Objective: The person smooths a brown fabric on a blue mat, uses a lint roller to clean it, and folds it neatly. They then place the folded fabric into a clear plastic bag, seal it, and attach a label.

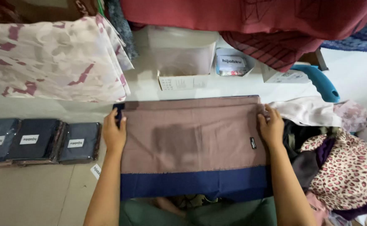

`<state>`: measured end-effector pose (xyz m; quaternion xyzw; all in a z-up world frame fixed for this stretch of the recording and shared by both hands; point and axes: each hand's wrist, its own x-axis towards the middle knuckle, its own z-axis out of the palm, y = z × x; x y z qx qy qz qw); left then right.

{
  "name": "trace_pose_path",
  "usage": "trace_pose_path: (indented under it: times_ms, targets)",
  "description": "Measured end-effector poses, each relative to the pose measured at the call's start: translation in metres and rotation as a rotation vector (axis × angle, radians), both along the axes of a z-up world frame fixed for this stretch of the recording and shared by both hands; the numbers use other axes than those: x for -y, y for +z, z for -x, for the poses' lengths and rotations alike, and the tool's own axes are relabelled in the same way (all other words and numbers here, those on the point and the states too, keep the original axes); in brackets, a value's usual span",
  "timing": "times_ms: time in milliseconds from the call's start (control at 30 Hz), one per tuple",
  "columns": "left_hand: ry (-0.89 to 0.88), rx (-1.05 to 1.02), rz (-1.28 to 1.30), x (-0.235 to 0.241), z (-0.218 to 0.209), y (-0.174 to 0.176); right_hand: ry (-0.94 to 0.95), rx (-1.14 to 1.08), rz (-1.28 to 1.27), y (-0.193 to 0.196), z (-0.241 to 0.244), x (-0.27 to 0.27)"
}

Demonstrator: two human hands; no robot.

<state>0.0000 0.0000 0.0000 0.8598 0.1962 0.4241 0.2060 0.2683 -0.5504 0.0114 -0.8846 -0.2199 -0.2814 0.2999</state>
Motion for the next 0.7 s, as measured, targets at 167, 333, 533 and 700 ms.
trace_pose_path:
  times_ms: [167, 333, 533, 700]
  targets:
    - [0.27, -0.383, 0.085, 0.038, 0.089, -0.005, -0.247, -0.186, 0.004, -0.015, 0.08, 0.067]
    - [0.41, -0.869, 0.388, 0.064, 0.137, -0.014, -0.42, -0.429, 0.086, -0.025, 0.156, 0.084]
    - [0.295, -0.773, 0.429, 0.076, 0.133, -0.003, -0.381, -0.273, 0.102, -0.021, 0.165, 0.065]
    - [0.292, -0.361, 0.823, 0.081, 0.142, 0.011, -0.477, -0.493, 0.179, -0.034, 0.139, 0.073]
